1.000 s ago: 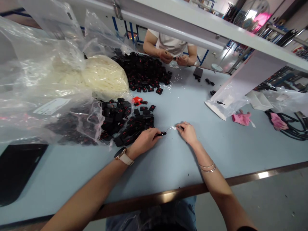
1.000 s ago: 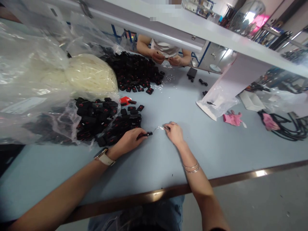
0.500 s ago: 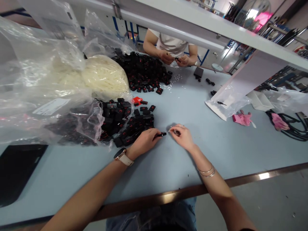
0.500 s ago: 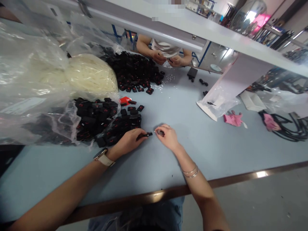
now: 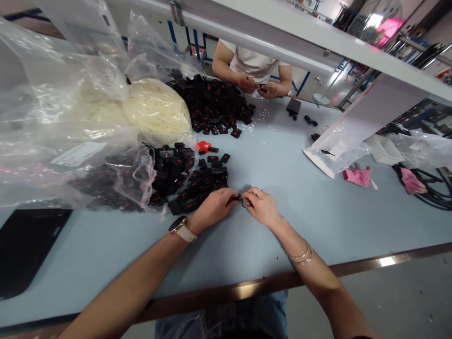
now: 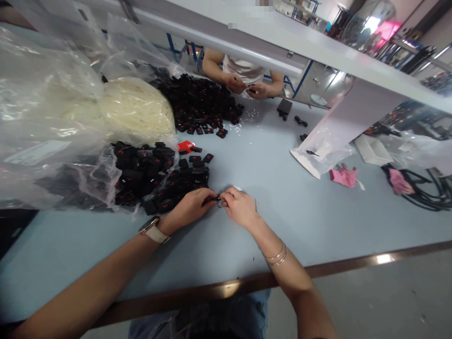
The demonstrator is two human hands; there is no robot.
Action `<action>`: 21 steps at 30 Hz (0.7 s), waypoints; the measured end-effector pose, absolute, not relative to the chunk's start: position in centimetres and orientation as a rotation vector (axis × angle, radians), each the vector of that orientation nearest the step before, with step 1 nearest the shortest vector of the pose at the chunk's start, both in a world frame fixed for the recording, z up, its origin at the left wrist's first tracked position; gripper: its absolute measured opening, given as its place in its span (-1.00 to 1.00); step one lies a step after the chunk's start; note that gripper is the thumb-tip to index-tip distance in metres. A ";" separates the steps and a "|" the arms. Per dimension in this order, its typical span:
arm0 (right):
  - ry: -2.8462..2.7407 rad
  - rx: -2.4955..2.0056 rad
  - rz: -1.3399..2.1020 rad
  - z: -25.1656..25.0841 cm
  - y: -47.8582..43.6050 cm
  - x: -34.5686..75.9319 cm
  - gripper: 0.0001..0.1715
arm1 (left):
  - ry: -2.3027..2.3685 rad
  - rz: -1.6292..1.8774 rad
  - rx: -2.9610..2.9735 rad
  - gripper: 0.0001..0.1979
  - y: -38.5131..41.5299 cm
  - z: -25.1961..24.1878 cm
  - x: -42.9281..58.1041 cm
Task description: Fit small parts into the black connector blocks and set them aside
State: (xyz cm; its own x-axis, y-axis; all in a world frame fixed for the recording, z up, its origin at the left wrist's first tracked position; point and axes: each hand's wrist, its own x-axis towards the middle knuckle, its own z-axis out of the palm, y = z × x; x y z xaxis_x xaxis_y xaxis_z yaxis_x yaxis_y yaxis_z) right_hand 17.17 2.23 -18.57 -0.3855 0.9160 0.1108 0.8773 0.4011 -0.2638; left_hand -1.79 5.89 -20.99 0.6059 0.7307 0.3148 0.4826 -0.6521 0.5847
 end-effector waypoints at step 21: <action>-2.362 -1.607 0.150 -19.8 2.0 16.6 -0.73 | 0.984 0.777 2.318 -0.96 6.0 -21.2 -1.7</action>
